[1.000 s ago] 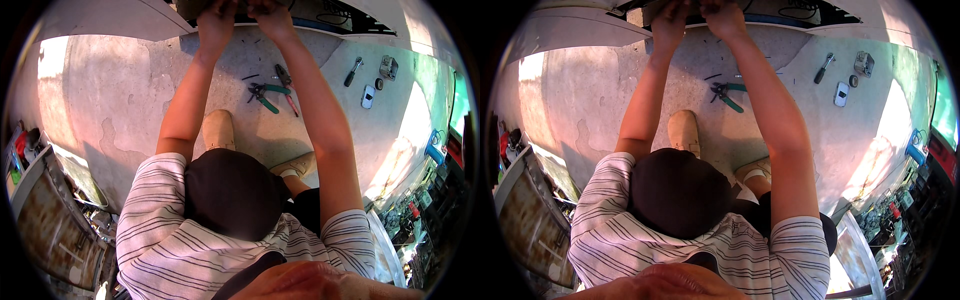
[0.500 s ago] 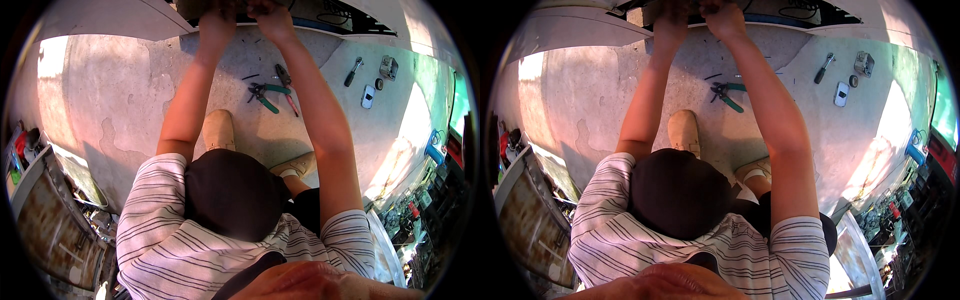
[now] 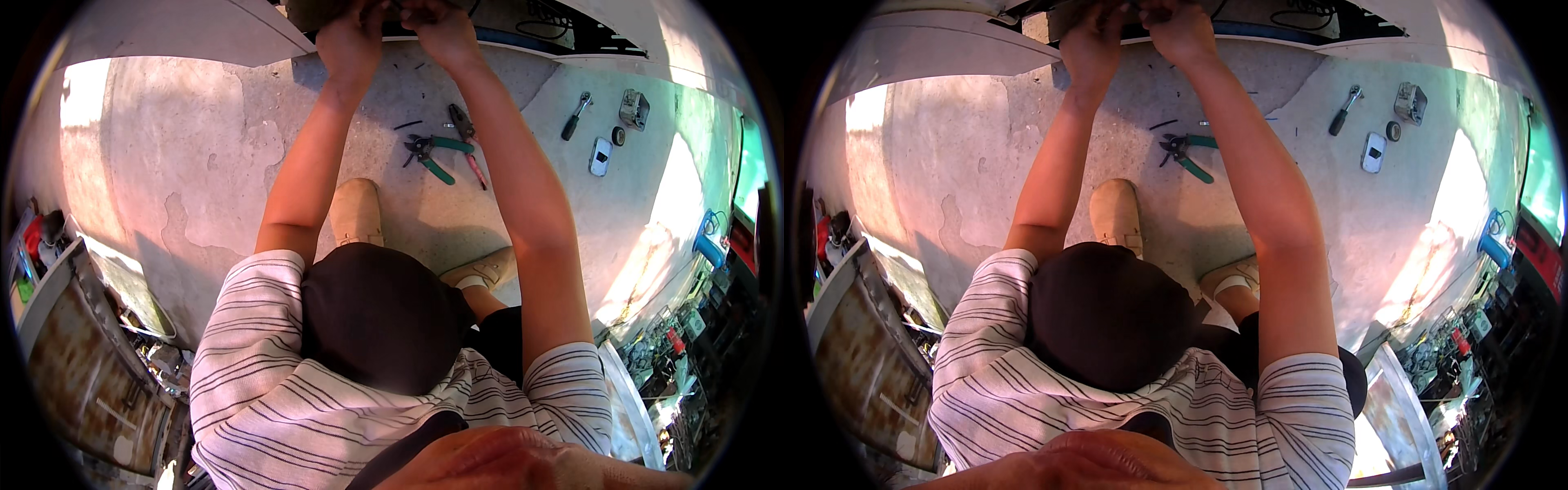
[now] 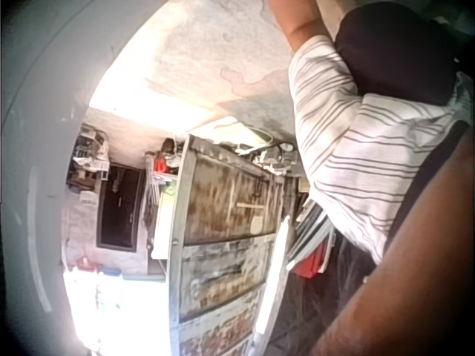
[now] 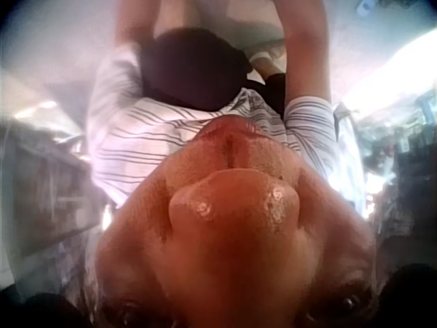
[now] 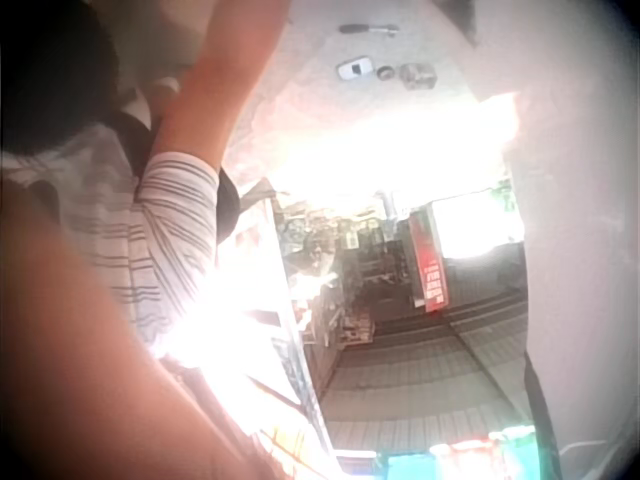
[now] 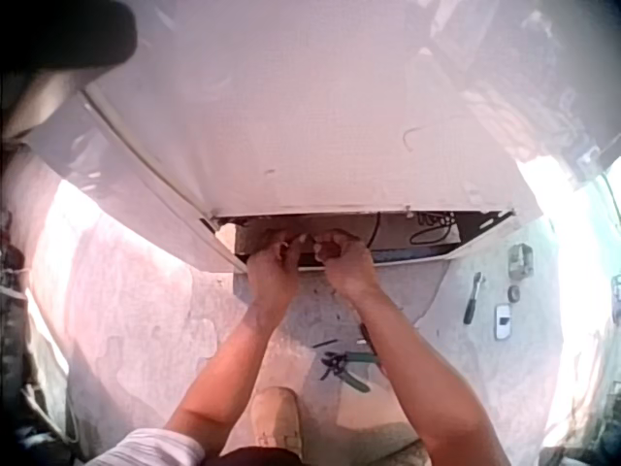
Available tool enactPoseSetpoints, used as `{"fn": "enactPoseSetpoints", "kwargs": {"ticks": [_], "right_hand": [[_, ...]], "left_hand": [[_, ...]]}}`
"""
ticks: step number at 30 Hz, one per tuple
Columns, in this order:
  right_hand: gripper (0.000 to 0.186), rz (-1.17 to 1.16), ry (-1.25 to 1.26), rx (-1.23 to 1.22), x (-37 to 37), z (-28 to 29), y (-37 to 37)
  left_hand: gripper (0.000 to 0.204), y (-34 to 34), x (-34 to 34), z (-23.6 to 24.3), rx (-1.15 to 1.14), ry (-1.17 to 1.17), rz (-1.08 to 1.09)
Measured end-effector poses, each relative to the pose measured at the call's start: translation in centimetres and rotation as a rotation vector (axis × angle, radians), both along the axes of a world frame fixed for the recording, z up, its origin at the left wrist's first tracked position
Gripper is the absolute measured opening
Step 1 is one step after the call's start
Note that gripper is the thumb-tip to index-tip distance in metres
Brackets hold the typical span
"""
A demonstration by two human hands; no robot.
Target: The person handles a bundle of wires, cuts a plastic wrapper with pliers, and then sits on the ground to connect and secure electrical wires at the base of an appliance.
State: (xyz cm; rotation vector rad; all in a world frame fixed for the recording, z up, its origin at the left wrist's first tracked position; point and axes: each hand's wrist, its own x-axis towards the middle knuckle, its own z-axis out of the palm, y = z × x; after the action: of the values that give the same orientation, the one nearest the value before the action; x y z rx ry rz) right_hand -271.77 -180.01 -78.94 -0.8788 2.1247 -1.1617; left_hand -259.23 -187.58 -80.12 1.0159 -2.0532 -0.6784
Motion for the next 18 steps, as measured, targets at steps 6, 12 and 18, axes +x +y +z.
{"fn": "enactPoseSetpoints", "kwargs": {"ticks": [6, 12, 18], "right_hand": [[0.019, -0.003, -0.033, -0.015, -0.2, -0.5, -0.1], [0.018, -0.015, -0.030, -0.026, -0.2, 0.1, 0.1], [0.020, -0.017, 0.004, 0.013, 0.0, 0.4, -0.1]], "left_hand": [[0.023, -0.2, -0.7, -1.2, 0.277, 0.048, -0.005], [0.020, -3.7, -1.0, -6.5, 1.353, 0.546, -0.254], [0.023, -2.4, -0.4, -5.1, -0.391, -0.034, -0.025]]}}
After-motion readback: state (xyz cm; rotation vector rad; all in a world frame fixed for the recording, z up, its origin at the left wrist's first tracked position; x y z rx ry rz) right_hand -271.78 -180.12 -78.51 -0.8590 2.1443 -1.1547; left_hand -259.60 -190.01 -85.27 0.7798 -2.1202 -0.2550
